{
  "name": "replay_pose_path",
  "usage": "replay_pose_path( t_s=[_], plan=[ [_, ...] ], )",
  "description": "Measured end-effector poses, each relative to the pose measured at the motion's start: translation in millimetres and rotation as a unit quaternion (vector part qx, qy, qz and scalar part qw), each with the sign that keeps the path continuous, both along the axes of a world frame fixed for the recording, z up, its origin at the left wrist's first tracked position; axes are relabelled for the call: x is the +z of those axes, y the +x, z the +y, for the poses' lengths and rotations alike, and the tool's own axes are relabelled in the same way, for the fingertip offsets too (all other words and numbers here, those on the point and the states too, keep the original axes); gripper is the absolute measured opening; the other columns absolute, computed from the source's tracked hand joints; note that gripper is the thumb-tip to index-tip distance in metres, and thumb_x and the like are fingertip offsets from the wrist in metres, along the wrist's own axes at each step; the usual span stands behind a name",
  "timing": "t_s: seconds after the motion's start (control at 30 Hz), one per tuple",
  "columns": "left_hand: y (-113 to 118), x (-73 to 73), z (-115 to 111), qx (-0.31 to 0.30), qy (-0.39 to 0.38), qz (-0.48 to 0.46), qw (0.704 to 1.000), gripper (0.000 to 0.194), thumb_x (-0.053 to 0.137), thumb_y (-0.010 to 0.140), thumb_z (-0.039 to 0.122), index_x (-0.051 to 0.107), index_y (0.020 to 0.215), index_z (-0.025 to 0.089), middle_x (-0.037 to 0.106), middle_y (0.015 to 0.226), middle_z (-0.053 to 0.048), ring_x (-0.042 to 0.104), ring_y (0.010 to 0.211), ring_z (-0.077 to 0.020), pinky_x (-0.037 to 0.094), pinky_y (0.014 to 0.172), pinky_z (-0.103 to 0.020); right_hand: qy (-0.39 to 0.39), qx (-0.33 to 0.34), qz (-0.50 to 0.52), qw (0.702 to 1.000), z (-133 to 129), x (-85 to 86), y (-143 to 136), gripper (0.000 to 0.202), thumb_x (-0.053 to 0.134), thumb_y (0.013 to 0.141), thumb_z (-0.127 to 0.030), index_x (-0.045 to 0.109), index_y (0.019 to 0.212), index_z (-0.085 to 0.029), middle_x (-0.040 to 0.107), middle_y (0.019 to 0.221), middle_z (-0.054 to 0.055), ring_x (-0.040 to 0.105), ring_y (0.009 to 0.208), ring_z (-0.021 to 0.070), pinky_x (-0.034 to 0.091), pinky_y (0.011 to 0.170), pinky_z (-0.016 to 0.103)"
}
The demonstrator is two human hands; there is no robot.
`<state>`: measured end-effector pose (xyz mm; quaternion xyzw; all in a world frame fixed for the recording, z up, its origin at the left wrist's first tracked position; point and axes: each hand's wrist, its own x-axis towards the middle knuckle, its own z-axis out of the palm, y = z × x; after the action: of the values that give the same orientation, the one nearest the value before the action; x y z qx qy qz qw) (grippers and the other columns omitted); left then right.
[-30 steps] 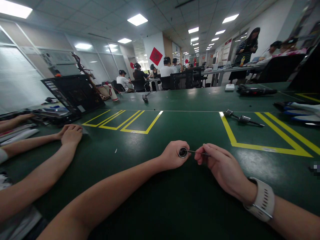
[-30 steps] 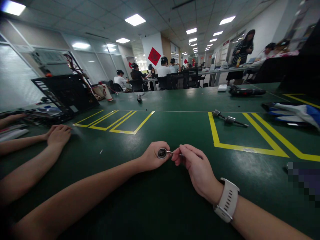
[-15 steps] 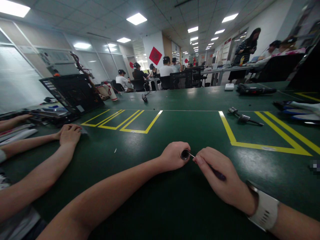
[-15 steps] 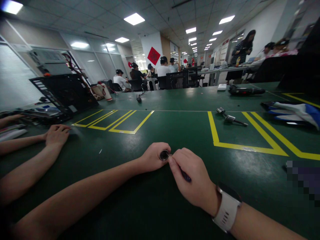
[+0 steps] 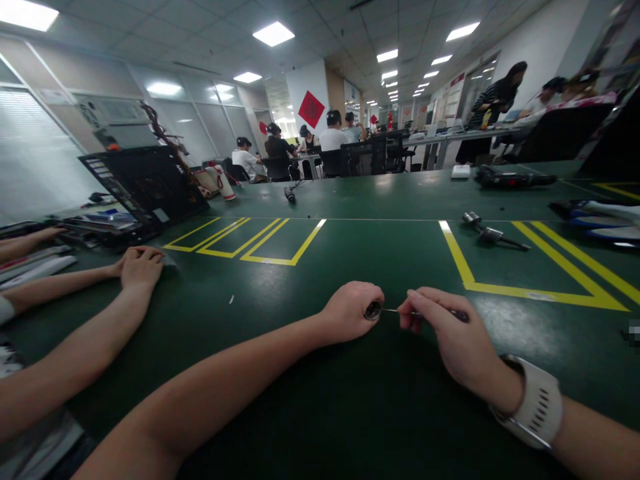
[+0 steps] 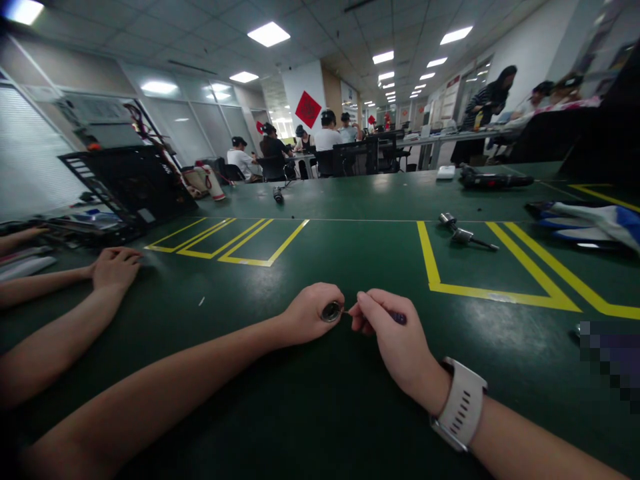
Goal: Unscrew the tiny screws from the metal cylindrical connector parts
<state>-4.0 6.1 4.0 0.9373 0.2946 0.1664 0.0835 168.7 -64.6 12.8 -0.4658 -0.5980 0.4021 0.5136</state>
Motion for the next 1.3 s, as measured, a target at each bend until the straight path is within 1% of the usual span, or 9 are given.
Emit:
replay_pose_path(
  t_s=[0.1, 0.17, 0.27, 0.33, 0.47, 0.57, 0.9, 1.13, 1.3],
  plan=[
    [1.0, -0.6, -0.4, 0.007, 0.009, 0.010, 1.000, 0.004, 0.055, 0.075, 0.017, 0.056, 0.079, 0.015, 0.060, 0.074, -0.002, 0.055, 0.068, -0.0138, 0.042, 0.064, -0.025, 0.105, -0.002, -0.091, 0.990, -6.9, 2.8, -1.7, 0.032, 0.043, 0.089, -0.032, 0.060, 0.065, -0.017, 0.058, 0.061, 0.003, 0.054, 0.060, 0.0157, 0.042, 0.055, 0.030],
    [1.6, -1.2, -0.6, 0.007, 0.022, 0.020, 1.000, 0.004, 0.055, 0.075, 0.018, 0.056, 0.078, 0.015, 0.060, 0.073, -0.002, 0.055, 0.068, -0.0147, 0.042, 0.065, -0.026, 0.184, 0.010, -0.168, 0.969, -10.7, 5.3, -3.9, 0.030, 0.042, 0.090, -0.027, 0.059, 0.067, -0.016, 0.056, 0.062, 0.003, 0.052, 0.059, 0.0156, 0.039, 0.055, 0.030],
    [1.9, -2.0, -1.0, -0.001, 0.040, 0.033, 0.999, 0.004, 0.053, 0.076, 0.018, 0.055, 0.078, 0.015, 0.060, 0.073, -0.003, 0.056, 0.070, -0.0161, 0.042, 0.067, -0.028, 0.225, 0.025, -0.241, 0.944, -11.8, 7.6, -6.8, 0.029, 0.041, 0.089, -0.025, 0.057, 0.066, -0.017, 0.055, 0.062, 0.003, 0.049, 0.058, 0.0157, 0.037, 0.054, 0.031],
    [1.7, -1.8, -1.5, -0.006, 0.042, 0.034, 0.999, 0.004, 0.052, 0.076, 0.018, 0.055, 0.079, 0.015, 0.060, 0.073, -0.003, 0.055, 0.070, -0.0160, 0.042, 0.067, -0.028, 0.191, 0.012, -0.227, 0.955, -9.4, 8.0, -6.9, 0.031, 0.041, 0.089, -0.027, 0.056, 0.063, -0.018, 0.055, 0.060, 0.003, 0.050, 0.057, 0.0157, 0.037, 0.053, 0.031],
    [1.4, 1.2, -2.8, -0.004, 0.028, 0.033, 0.999, 0.004, 0.052, 0.077, 0.016, 0.054, 0.080, 0.015, 0.060, 0.075, -0.003, 0.056, 0.071, -0.0152, 0.042, 0.068, -0.027, 0.084, -0.015, -0.125, 0.988, -3.3, 9.0, -3.1, 0.034, 0.045, 0.087, -0.033, 0.059, 0.059, -0.019, 0.059, 0.057, 0.003, 0.054, 0.054, 0.0162, 0.040, 0.051, 0.030],
    [1.3, 3.2, -3.5, 0.001, 0.023, 0.042, 0.999, 0.004, 0.052, 0.077, 0.016, 0.054, 0.080, 0.015, 0.060, 0.075, -0.003, 0.056, 0.072, -0.0153, 0.042, 0.069, -0.027, 0.042, -0.017, -0.069, 0.997, -1.7, 8.9, -0.9, 0.034, 0.048, 0.084, -0.036, 0.061, 0.057, -0.019, 0.059, 0.054, 0.002, 0.054, 0.053, 0.0164, 0.041, 0.050, 0.030],
    [0.8, 4.0, -4.1, 0.001, 0.019, 0.030, 0.999, 0.002, 0.053, 0.076, 0.015, 0.054, 0.078, 0.015, 0.059, 0.074, -0.002, 0.054, 0.070, -0.0143, 0.041, 0.067, -0.026, -0.058, 0.007, 0.113, 0.992, 7.6, -10.8, 4.2, 0.030, 0.055, 0.083, -0.038, 0.066, 0.063, -0.018, 0.060, 0.057, 0.001, 0.055, 0.057, 0.0150, 0.041, 0.052, 0.028],
    [1.5, 4.3, -5.0, -0.007, 0.026, 0.049, 0.998, 0.002, 0.053, 0.077, 0.014, 0.053, 0.078, 0.015, 0.059, 0.074, -0.002, 0.053, 0.071, -0.0147, 0.040, 0.067, -0.026, -0.081, -0.020, 0.135, 0.987, 10.5, -7.0, 5.0, 0.031, 0.056, 0.078, -0.034, 0.062, 0.052, -0.017, 0.056, 0.047, 0.001, 0.050, 0.047, 0.0127, 0.036, 0.046, 0.026],
    [3.6, 8.3, -9.4, -0.012, 0.066, 0.097, 0.993, 0.002, 0.052, 0.080, 0.016, 0.053, 0.080, 0.015, 0.058, 0.076, -0.003, 0.052, 0.071, -0.0159, 0.038, 0.066, -0.028, -0.087, -0.057, 0.146, 0.984, 13.2, -7.0, 5.5, 0.033, 0.055, 0.075, -0.031, 0.055, 0.044, -0.018, 0.047, 0.041, -0.002, 0.042, 0.041, 0.0109, 0.031, 0.042, 0.025]
  ],
)
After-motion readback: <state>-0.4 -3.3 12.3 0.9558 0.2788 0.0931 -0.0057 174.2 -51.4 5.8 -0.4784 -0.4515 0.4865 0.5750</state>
